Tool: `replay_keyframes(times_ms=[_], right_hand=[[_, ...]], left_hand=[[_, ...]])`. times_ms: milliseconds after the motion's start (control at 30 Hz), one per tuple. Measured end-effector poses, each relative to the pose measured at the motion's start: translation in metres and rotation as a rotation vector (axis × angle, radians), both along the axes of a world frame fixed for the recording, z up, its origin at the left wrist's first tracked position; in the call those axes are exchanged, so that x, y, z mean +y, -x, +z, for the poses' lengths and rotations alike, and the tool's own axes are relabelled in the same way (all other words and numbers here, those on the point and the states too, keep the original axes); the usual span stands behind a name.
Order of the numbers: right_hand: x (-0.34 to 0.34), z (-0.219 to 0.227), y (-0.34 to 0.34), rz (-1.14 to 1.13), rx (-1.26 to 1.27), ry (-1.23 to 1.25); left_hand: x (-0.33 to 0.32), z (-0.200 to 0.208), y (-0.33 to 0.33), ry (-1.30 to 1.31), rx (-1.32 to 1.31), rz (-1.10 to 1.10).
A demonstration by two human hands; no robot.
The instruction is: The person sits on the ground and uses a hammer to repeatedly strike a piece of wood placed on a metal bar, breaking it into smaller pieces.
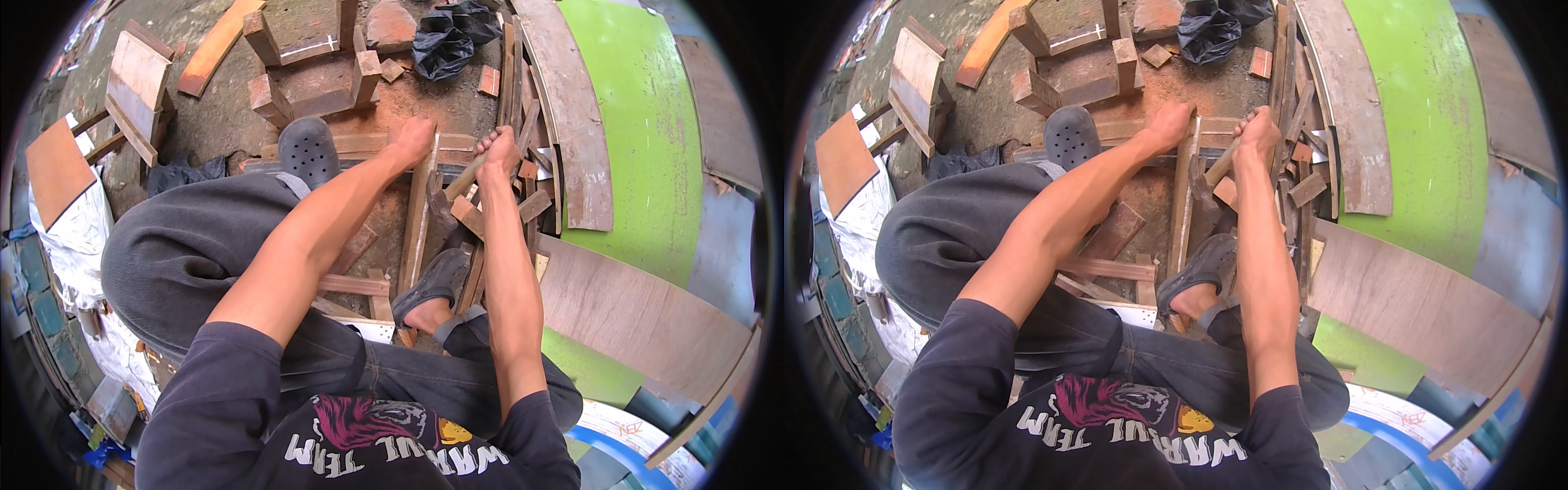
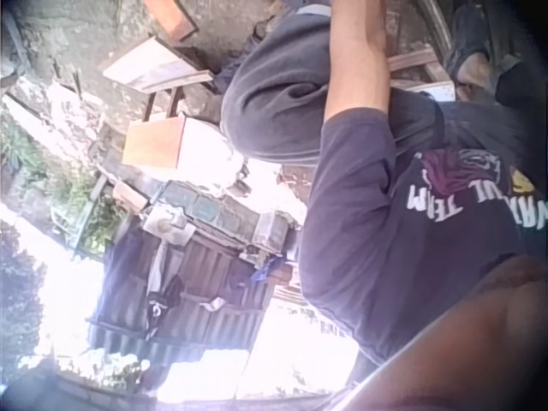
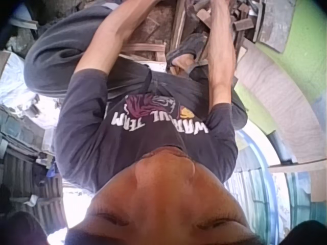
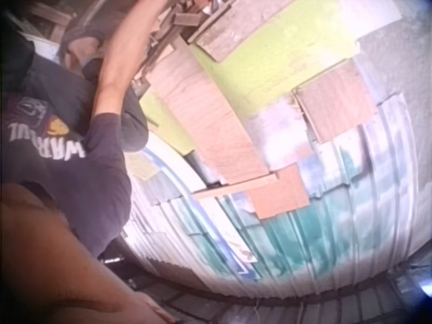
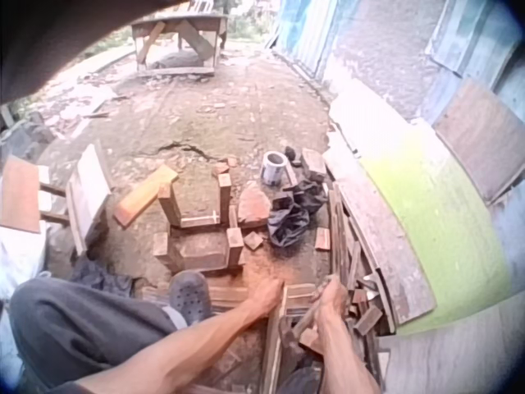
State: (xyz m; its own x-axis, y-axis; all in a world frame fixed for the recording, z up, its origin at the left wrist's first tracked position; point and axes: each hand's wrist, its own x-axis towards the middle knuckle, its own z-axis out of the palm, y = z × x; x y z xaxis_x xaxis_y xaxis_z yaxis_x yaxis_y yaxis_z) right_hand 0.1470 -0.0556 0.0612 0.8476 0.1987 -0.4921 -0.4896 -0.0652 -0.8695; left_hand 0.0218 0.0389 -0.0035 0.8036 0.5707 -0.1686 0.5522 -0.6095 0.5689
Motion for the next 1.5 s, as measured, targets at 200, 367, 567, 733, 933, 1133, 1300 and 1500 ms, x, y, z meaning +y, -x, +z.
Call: replay_keyframes(times_ms=[200, 367, 567, 733, 933, 1133, 1300, 1500], right_hand=[[-0.027, 0.005, 0.024, -0.061, -0.099, -0.177], [-0.063, 0.02, 0.065, -0.122, -0.209, -0.305], [-0.083, 0.015, 0.102, 0.011, -0.287, -0.334], [-0.09, 0.018, 0.117, 0.043, -0.323, -0.332], [-0.132, 0.009, 0.158, 0.027, -0.356, -0.299], [-0.192, 0.003, 0.155, -0.348, -0.153, -0.46], [-0.22, 0.01, 0.147, -0.376, -0.086, -0.546], [-0.237, 0.039, 0.135, -0.321, -0.025, -0.74]], left_hand=[[0.002, 0.002, -0.001, -0.019, 0.04, 0.005], [0.006, 0.019, -0.008, 0.015, 0.176, -0.033], [0.006, 0.015, -0.006, 0.023, 0.158, -0.014], [0.005, 0.016, -0.005, -0.009, 0.144, -0.035], [0.001, 0.018, -0.002, 0.008, 0.138, -0.007], [-0.006, 0.004, 0.006, 0.044, -0.001, 0.049], [-0.044, 0.004, 0.035, 0.096, -0.201, 0.26], [-0.067, 0.01, 0.052, 1.087, 0.276, 0.034]])
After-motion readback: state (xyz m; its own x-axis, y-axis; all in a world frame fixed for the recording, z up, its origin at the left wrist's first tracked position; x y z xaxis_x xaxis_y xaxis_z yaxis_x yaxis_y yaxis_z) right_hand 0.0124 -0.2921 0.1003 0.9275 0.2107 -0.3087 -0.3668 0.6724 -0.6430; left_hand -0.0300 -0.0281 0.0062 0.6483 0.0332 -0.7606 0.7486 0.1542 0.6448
